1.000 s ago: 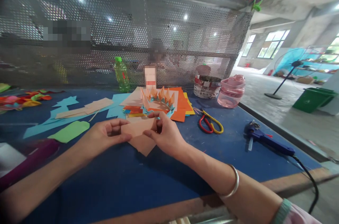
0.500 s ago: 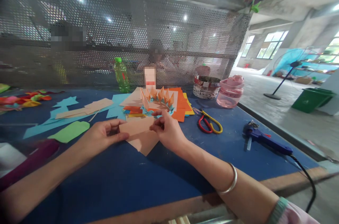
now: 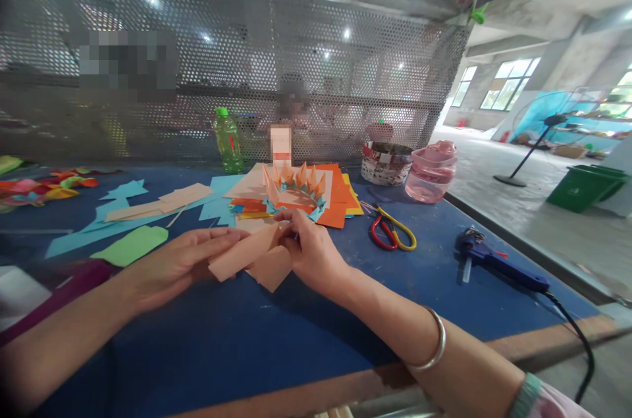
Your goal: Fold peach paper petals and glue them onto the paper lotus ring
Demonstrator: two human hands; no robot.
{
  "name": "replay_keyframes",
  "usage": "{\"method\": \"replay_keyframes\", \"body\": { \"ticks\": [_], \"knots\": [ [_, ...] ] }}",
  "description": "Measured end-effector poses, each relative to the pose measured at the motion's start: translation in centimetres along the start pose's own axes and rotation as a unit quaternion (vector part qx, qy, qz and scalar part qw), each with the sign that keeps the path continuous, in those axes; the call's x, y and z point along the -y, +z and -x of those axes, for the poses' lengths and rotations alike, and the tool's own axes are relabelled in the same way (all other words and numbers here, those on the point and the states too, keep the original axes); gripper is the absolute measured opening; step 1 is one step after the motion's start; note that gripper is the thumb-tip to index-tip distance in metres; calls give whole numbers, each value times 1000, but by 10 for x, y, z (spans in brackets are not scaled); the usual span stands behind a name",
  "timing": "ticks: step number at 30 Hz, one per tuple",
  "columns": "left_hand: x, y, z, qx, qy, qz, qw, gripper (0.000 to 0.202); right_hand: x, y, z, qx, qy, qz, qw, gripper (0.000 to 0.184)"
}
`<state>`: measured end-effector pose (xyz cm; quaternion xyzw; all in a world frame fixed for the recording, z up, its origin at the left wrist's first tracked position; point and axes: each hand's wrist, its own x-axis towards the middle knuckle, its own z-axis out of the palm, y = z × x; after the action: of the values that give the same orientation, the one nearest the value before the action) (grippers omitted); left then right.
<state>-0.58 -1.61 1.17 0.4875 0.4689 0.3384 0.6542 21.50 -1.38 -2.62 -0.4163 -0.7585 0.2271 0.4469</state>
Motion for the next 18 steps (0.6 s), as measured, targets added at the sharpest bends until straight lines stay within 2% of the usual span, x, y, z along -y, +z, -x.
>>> {"method": "replay_keyframes", "body": {
  "ticks": [5, 12, 15, 18],
  "knots": [
    [1, 0, -1, 23, 9, -48, 999, 34, 5, 0, 1, 12, -12, 5, 1000, 31],
    [6, 0, -4, 20, 56, -122, 991, 42, 7, 1, 4, 30, -38, 31, 998, 33],
    [8, 2, -5, 5, 68, -152, 986, 46, 15, 0, 7, 21, -97, 77, 992, 45],
    [13, 4, -9, -6, 126, -184, 975, 44, 28, -1, 11, 26, -189, 138, 972, 58]
  ]
}}
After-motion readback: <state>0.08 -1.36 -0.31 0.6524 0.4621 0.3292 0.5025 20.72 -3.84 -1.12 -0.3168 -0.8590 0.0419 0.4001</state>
